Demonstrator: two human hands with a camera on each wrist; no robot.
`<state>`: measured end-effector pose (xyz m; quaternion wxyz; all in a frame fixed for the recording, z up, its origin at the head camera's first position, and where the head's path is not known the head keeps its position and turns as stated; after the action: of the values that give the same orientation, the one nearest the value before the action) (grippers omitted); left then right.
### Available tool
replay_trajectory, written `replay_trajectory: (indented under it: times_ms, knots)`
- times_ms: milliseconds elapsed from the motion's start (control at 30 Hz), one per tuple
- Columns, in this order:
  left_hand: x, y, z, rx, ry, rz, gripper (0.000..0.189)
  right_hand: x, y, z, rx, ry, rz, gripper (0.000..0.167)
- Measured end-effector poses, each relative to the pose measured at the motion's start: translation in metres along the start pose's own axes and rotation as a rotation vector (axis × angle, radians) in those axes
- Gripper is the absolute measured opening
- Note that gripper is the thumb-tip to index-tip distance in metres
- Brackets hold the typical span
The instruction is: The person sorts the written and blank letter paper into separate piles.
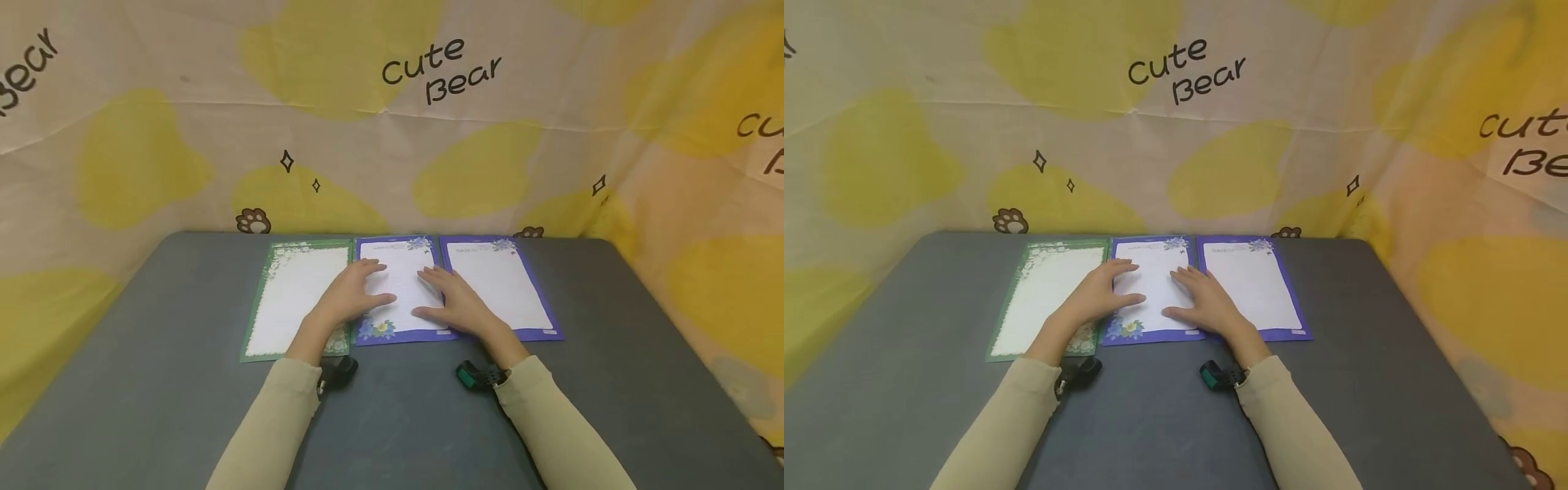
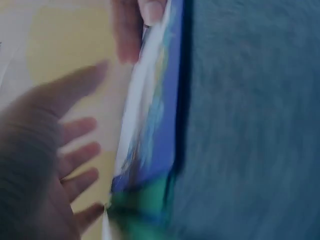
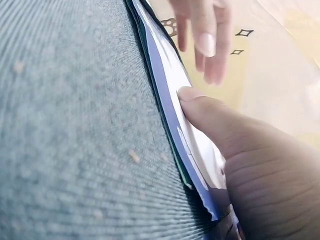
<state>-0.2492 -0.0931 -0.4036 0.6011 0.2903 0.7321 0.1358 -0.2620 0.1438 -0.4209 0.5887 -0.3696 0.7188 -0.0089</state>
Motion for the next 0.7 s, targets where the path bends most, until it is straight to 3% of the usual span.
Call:
replay_trajectory:
  times_ms: [267,700]
  knots:
    - [0.016,-0.014,0.004,0.060,-0.017,-0.054,0.078,0.001,0.001,0.002,0.011,0.010,0.027,0.079]
    - [0.016,-0.015,0.006,0.053,0.015,-0.048,0.076,0.002,0.001,0.002,0.012,0.017,0.034,0.078]
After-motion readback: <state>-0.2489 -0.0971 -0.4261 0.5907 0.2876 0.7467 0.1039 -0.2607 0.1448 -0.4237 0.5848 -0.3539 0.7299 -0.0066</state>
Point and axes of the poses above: each hand's wrist, its own z-axis away from the middle knuckle, its own x-axis out of the palm, y = z × x, the point moved 2 cm from there along -z, towards the middle knuckle, and after that the axes turned 13 degrees about y, right-handed, at the moved point
